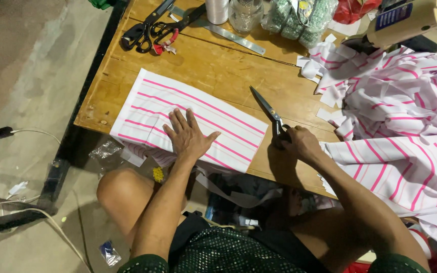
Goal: Cutting a piece of striped fabric with scissors on a wooden workbench
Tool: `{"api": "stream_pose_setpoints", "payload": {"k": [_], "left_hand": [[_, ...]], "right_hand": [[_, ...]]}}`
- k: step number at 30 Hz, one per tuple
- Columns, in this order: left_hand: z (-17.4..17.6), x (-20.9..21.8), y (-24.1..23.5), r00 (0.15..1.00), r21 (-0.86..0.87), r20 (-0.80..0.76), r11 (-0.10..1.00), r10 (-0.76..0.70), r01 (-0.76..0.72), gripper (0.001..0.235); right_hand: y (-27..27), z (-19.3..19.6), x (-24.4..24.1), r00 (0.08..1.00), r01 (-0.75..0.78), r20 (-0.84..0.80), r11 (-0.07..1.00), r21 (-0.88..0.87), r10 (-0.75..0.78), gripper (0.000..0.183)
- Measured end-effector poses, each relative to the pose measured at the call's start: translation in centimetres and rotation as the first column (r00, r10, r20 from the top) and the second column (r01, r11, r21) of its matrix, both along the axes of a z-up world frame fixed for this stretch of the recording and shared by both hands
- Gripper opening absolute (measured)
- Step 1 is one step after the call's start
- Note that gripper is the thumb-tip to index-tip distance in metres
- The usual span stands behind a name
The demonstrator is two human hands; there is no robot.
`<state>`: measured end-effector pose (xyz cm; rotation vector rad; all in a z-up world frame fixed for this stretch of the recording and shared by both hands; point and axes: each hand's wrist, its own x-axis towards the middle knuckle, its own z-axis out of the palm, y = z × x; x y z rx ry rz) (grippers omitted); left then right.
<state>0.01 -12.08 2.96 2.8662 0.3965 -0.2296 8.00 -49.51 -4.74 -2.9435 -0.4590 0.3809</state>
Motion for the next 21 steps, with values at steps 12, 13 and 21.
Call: {"api": "stream_pose_setpoints", "payload": {"k": [12, 13, 21], "left_hand": [[2.1, -1.0, -0.7, 0.993, -0.018, -0.099, 0.998, 0.065, -0.067, 0.115], [1.9, -0.8, -0.6, 0.993, -0.018, -0.098, 0.997, 0.07, -0.072, 0.115], [0.7, -0.5, -0.4, 0.993, -0.003, -0.088, 0.997, 0.072, -0.073, 0.115]], "right_hand": [[1.1, 1.5, 2.1, 0.959, 0.123, -0.257, 0.992, -0.01, -0.121, 0.039], [-0.1, 0.7, 1.8, 0.96, 0.118, -0.256, 0.993, -0.01, -0.117, 0.039], [-6.5, 6.4, -2.6, 0.738, 0.529, -0.667, 0.701, 0.477, -0.103, 0.035]]}}
